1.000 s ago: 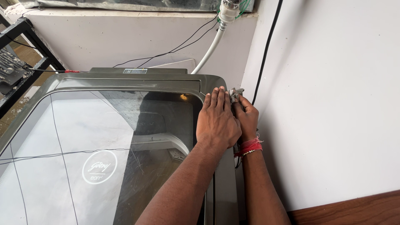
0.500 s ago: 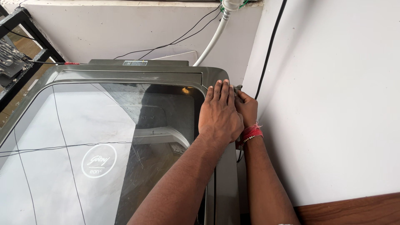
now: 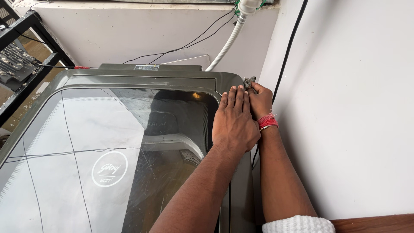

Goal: The person wipes the exterior and top of a washing machine by hand with a cloth, cleaning the bottom edges, side panels, control buttons, and the glass lid.

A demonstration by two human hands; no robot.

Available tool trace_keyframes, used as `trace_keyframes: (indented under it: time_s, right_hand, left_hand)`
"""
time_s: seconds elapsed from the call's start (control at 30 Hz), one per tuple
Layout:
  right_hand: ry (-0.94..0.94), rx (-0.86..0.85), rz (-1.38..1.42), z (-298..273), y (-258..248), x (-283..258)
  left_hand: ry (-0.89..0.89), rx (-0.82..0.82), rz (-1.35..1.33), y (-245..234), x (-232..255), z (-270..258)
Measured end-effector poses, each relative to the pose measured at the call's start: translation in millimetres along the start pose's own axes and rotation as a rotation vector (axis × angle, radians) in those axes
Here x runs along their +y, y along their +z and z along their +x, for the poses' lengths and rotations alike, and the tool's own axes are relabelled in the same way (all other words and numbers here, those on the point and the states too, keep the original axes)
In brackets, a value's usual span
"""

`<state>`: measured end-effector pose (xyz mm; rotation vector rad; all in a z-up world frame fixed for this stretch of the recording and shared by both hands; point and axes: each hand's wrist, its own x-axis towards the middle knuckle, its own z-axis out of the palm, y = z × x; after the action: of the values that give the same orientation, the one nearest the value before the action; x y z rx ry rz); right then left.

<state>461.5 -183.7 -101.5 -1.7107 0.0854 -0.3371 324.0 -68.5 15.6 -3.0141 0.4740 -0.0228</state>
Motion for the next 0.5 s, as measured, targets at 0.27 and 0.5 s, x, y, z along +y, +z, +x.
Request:
trace_keyframes:
  time_s: [0.27,0.5]
  right_hand:
    - [0.085,-0.013,-0.071,-7.0,-8.4,5.9]
    - [-0.08,0.058,0.026,-20.6,-8.9,-7.0]
  left_hand:
    - [0.001,0.005,0.003,-1.1,0.4,-0.8]
    - [0.002,0.019,-0.047,3.2,-0.5,0.7]
